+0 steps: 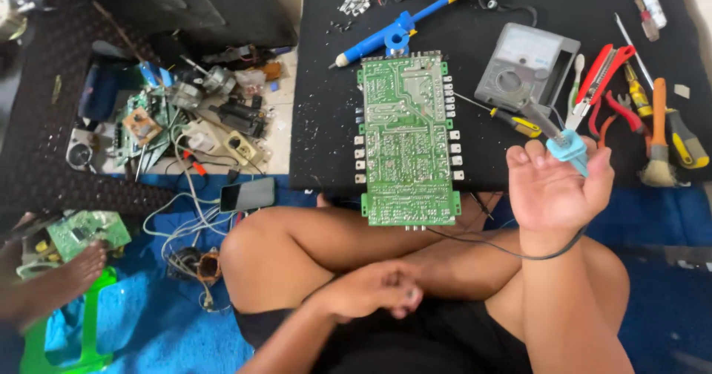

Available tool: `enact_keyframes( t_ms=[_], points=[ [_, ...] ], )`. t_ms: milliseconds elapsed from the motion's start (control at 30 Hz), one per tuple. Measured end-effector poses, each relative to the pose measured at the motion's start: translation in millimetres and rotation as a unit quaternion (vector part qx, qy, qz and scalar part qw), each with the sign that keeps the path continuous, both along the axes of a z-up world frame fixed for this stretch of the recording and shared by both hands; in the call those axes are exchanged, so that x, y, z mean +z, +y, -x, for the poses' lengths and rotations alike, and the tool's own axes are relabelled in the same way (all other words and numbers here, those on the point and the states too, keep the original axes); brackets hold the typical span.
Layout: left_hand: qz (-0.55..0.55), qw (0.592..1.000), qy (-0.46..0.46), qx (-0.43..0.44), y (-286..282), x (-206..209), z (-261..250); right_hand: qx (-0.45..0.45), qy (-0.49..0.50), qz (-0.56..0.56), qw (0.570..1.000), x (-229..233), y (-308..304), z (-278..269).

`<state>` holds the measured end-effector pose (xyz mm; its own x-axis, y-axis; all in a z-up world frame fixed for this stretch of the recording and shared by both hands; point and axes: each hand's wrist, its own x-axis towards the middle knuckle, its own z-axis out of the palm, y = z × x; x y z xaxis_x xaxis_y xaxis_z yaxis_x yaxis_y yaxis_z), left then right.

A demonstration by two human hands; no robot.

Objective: The person tests components on a printed circuit board with a multimeter and performs soldering to repair it.

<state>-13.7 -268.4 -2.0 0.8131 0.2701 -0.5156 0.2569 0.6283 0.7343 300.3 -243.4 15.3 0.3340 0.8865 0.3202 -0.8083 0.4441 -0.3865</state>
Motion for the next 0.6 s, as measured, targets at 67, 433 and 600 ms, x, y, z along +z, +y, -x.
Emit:
enact_keyframes(
  t_ms=[67, 433, 600],
  points=[
    [0.017, 0.99, 0.017, 0.14, -24.2, -24.9, -18.8, 0.005, -0.012, -0.004, 1.0, 1.1, -6.4, 1.0],
    [0.088, 0.765, -0.185, 0.611, -23.5, 29.4, -90.5, -0.058, 0.008, 0.025, 0.998, 6.5, -27.6, -2.7],
    [0.032, 0.734, -0.201, 0.648, -3.9, 37.1, -74.1, -0.069, 0.009, 0.016, 0.997, 6.5, -27.5, -4.2]
  ],
)
